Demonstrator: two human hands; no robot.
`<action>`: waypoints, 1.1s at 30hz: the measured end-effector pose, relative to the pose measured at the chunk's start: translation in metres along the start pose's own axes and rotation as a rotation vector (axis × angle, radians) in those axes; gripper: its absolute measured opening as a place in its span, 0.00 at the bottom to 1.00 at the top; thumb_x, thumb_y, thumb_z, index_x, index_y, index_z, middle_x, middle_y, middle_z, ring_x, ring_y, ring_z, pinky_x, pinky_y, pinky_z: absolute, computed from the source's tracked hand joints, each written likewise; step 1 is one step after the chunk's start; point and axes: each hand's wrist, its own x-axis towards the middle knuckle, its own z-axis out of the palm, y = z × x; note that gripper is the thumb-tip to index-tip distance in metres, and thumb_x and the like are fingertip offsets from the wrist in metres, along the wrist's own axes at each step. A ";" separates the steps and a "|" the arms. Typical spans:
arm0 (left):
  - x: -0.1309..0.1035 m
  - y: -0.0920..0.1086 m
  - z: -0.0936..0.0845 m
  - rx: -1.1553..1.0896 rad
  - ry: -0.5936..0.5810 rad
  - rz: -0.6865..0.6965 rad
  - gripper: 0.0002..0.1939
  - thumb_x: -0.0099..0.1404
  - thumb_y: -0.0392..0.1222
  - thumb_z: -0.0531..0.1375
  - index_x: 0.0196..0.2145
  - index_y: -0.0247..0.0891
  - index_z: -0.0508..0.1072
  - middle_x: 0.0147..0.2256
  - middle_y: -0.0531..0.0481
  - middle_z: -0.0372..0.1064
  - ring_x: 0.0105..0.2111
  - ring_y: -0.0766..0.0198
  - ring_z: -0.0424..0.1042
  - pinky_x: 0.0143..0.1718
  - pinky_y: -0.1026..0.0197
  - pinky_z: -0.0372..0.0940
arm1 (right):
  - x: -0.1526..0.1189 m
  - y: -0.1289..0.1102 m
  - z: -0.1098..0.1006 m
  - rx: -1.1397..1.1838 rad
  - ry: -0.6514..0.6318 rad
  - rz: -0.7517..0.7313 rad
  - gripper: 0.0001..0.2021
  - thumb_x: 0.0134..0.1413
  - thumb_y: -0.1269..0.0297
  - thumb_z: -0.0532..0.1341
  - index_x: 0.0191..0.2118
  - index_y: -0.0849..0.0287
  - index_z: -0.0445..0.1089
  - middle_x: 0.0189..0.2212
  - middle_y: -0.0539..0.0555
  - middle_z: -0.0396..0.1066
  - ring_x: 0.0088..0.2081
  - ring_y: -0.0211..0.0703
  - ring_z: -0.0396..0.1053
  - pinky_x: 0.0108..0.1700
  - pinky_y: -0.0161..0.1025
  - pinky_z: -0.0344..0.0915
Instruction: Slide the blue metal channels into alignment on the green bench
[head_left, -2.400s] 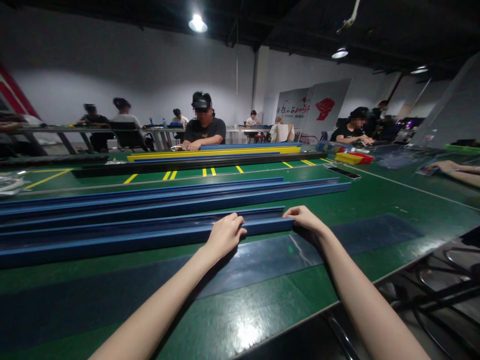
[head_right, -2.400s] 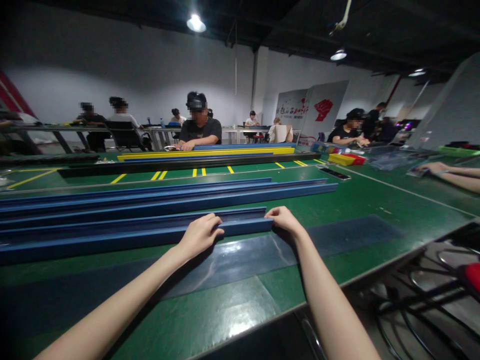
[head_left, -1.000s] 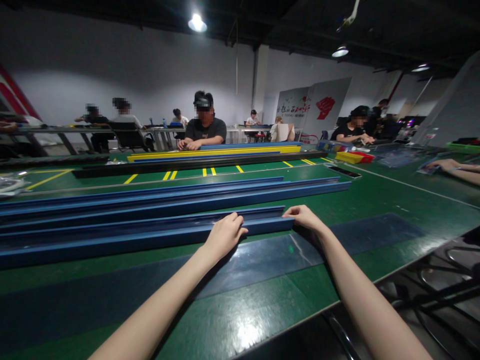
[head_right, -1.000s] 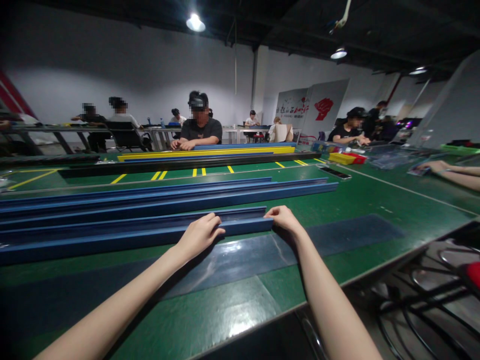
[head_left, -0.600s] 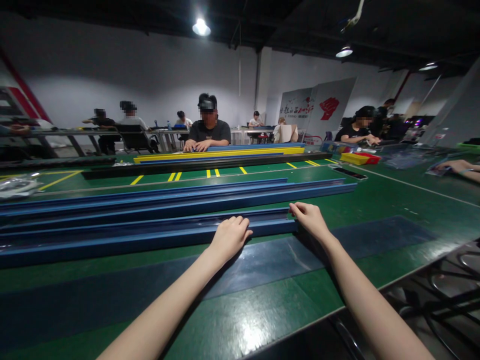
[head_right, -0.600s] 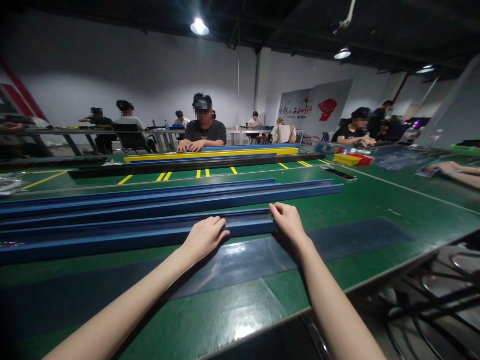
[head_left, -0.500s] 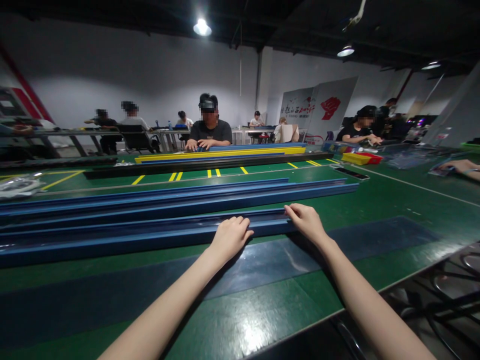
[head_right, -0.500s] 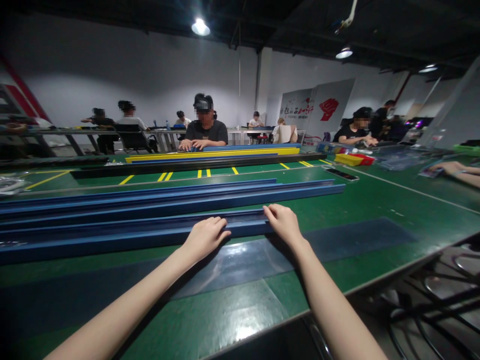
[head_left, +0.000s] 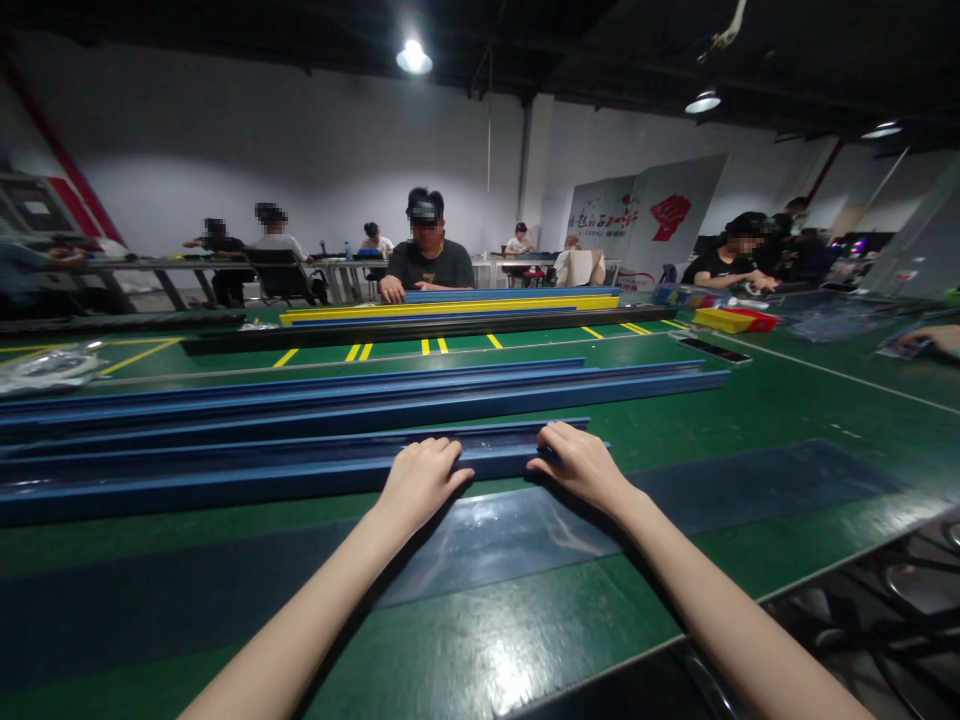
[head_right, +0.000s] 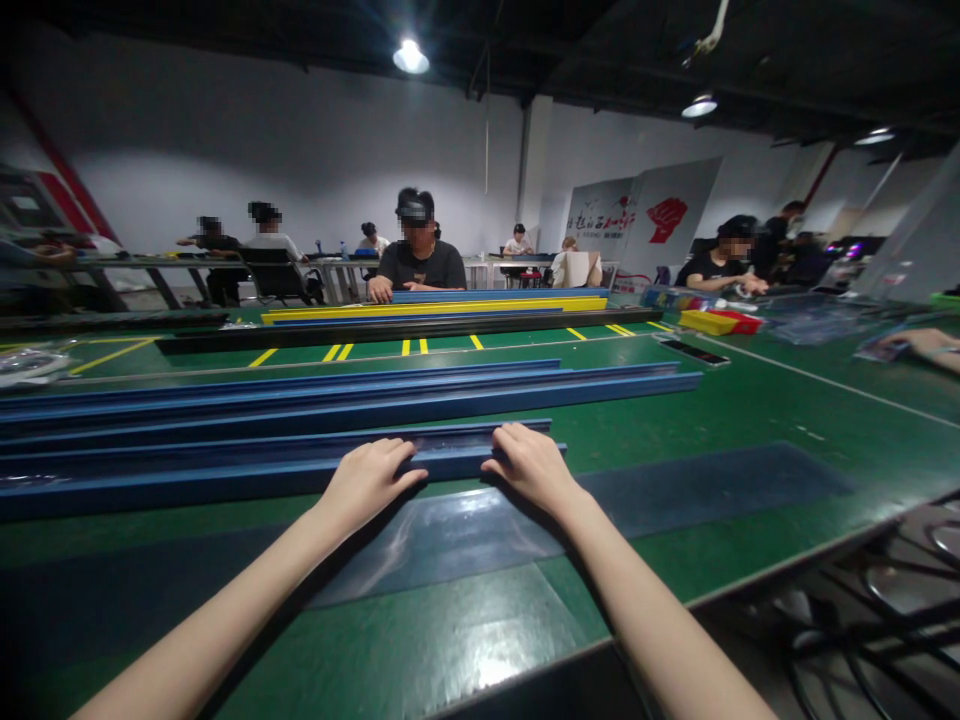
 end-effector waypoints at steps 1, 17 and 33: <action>-0.002 -0.002 0.000 0.004 0.005 -0.005 0.11 0.60 0.49 0.54 0.34 0.39 0.67 0.34 0.47 0.69 0.37 0.59 0.67 0.35 0.61 0.58 | 0.000 0.000 0.001 -0.003 0.003 0.002 0.10 0.51 0.56 0.55 0.32 0.58 0.62 0.30 0.53 0.66 0.31 0.40 0.62 0.32 0.34 0.54; -0.005 -0.014 0.006 0.069 0.033 0.012 0.17 0.60 0.54 0.52 0.35 0.37 0.68 0.36 0.48 0.68 0.38 0.60 0.66 0.37 0.61 0.57 | 0.001 -0.002 -0.002 -0.104 0.013 -0.034 0.11 0.53 0.56 0.53 0.30 0.58 0.62 0.28 0.53 0.66 0.32 0.41 0.61 0.31 0.34 0.53; -0.006 -0.016 0.013 0.087 0.117 0.045 0.16 0.59 0.53 0.53 0.33 0.37 0.68 0.34 0.49 0.68 0.36 0.60 0.65 0.33 0.60 0.55 | 0.035 -0.031 0.021 -0.238 0.142 -0.251 0.18 0.56 0.58 0.49 0.22 0.61 0.66 0.19 0.52 0.67 0.22 0.35 0.62 0.27 0.35 0.46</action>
